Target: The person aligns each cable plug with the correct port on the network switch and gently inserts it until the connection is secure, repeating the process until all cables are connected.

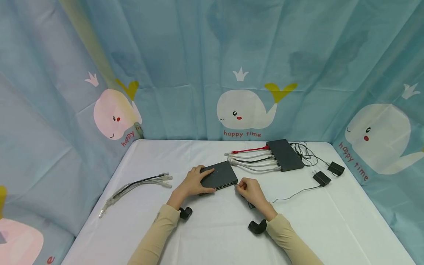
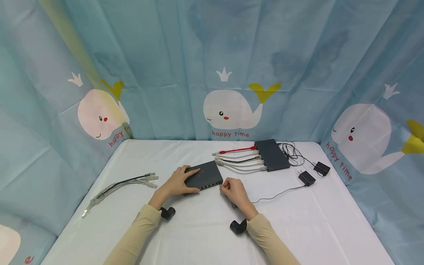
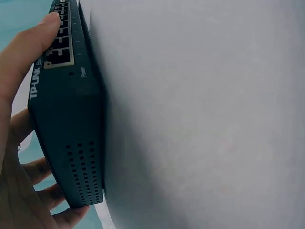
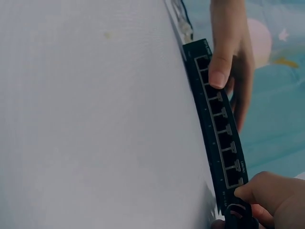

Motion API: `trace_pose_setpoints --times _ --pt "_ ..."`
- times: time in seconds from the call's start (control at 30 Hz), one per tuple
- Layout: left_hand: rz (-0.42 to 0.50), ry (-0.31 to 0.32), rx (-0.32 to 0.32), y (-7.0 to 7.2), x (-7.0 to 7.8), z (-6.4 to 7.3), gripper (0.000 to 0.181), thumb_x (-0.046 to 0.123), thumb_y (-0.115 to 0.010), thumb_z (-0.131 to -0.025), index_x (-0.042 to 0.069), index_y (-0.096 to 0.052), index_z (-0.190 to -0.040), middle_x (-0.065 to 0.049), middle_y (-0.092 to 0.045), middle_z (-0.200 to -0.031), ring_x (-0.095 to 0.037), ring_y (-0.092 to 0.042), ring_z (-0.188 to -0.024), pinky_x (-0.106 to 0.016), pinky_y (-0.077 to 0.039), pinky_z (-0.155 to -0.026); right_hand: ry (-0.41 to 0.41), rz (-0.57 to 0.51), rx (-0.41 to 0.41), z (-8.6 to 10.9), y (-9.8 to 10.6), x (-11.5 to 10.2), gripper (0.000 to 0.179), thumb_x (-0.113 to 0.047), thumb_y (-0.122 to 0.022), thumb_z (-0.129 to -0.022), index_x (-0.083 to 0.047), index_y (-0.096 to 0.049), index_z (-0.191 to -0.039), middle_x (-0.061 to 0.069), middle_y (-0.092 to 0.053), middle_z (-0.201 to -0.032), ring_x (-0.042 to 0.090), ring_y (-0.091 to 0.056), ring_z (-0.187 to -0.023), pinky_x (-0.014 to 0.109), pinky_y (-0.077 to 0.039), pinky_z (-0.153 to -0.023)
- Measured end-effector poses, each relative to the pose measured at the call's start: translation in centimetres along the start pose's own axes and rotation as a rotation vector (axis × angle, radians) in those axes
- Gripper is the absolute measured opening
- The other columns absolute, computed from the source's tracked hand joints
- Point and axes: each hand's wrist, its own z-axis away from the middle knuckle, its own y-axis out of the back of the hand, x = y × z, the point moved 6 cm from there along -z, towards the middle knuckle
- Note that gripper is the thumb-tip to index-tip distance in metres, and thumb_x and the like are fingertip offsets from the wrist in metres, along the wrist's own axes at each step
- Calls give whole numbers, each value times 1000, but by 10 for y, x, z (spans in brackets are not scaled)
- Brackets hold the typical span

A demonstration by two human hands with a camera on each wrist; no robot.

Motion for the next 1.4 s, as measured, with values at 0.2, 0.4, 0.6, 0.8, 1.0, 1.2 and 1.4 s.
trace_pose_setpoints --times 0.2,0.4,0.6,0.8,1.0,1.2,1.4 --pt "-60 -51 -6 1 1 -1 88 66 -66 -70 27 -35 -144 -19 -30 -144 -39 -34 -127 -55 -28 -102 -17 -5 20 1 -3 -1 22 -8 -69 -80 -13 -57 -61 -10 -50 -51 2 -42 -43 19 -37 -44" --pt "-54 -89 5 4 6 1 85 62 -67 -73 22 -39 -142 -23 -31 -142 -42 -34 -126 -56 -28 -101 -23 -19 41 2 -3 -1 22 -7 -69 -80 -13 -58 -62 -9 -50 -51 2 -42 -42 19 -37 -43" --pt "-50 -140 14 8 12 2 84 63 -63 -75 20 -38 -143 -25 -32 -140 -43 -34 -124 -57 -27 -100 -17 -31 84 3 0 -1 21 -4 -69 -78 -11 -58 -61 -9 -50 -50 2 -42 -41 19 -36 -42" --pt "-52 -130 -7 7 10 -1 83 59 -67 -75 21 -38 -143 -23 -30 -143 -41 -32 -128 -56 -27 -101 -12 -24 115 1 -1 0 21 -4 -70 -77 -11 -58 -61 -9 -50 -50 1 -41 -42 19 -36 -43" --pt "-73 -126 -26 5 10 -2 84 61 -66 -74 23 -37 -143 -23 -30 -143 -41 -32 -128 -56 -28 -100 0 -20 139 0 -4 1 20 -4 -70 -77 -11 -58 -61 -9 -50 -49 1 -41 -42 19 -36 -42" --pt "-65 -128 -25 4 9 -1 83 61 -65 -75 23 -37 -143 -23 -29 -143 -40 -31 -129 -55 -27 -101 6 -6 159 -1 -5 1 22 -7 -69 -79 -12 -57 -61 -9 -51 -50 0 -41 -42 19 -36 -42" --pt "-49 -99 -28 3 3 -2 84 62 -65 -74 27 -36 -144 -21 -28 -145 -38 -30 -129 -55 -27 -102 -10 -22 115 -4 -6 1 24 -11 -72 -80 -12 -57 -61 -9 -50 -50 0 -41 -41 19 -36 -41"
